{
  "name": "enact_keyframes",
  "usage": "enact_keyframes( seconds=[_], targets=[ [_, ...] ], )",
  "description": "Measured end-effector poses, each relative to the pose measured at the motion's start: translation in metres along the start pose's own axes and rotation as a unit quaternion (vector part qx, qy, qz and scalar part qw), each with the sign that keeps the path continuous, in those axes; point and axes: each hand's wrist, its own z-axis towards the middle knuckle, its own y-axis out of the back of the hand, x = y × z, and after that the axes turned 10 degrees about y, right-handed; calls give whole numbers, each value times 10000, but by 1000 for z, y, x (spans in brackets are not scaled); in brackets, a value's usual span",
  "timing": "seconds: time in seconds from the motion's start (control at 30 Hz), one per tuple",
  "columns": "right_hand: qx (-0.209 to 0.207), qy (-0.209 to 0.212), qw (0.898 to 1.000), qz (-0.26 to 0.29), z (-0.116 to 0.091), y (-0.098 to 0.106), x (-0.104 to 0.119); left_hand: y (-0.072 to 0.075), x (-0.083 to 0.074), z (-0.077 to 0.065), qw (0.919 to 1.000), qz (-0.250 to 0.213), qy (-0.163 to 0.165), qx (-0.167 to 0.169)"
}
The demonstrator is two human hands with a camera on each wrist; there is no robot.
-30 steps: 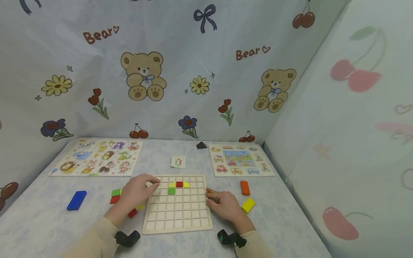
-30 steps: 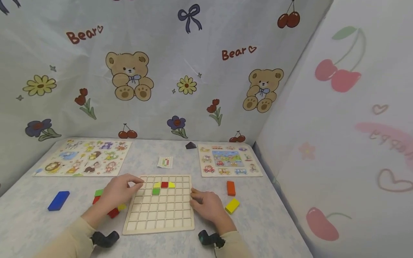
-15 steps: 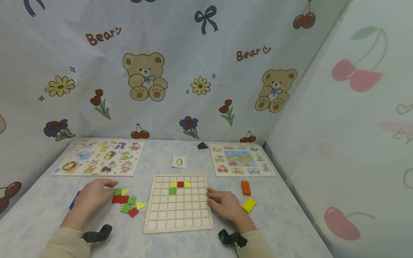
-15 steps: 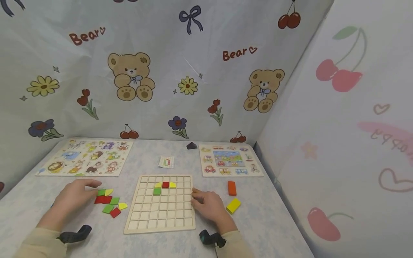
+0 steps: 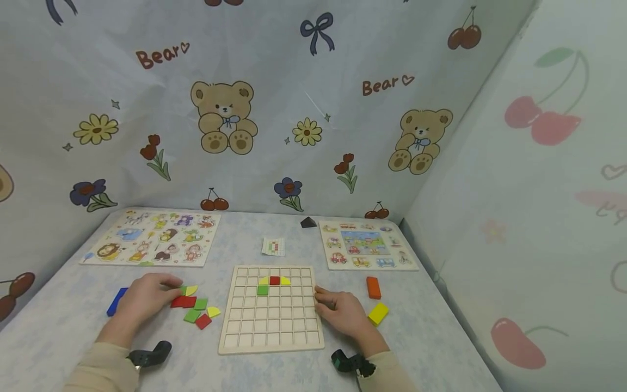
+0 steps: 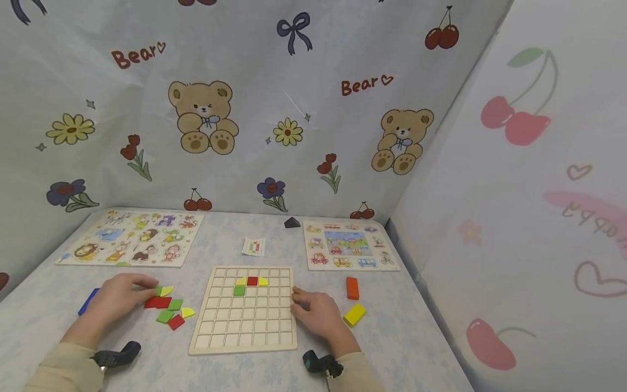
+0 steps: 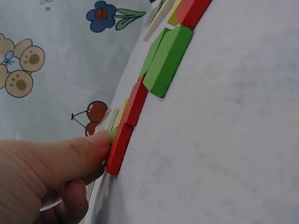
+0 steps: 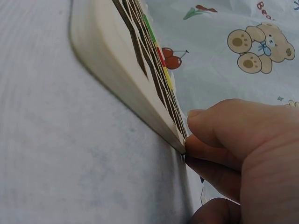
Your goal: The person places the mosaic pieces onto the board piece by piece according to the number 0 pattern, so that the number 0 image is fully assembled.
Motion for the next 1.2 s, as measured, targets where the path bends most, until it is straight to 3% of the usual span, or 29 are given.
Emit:
enact_keyframes(
  seconds=[0.6, 0.93, 1.2],
  targets=[
    [-24, -100, 9999, 56, 0, 1, 1, -5, 0, 2, 9998, -11, 25, -214],
    [-26, -98, 9999, 35, 0, 2, 2, -2, 7, 5, 9987, 20, -467, -216],
    [-2, -110, 9999, 93, -1, 1, 3, 0, 6, 3, 9991, 102, -315, -270]
  ],
)
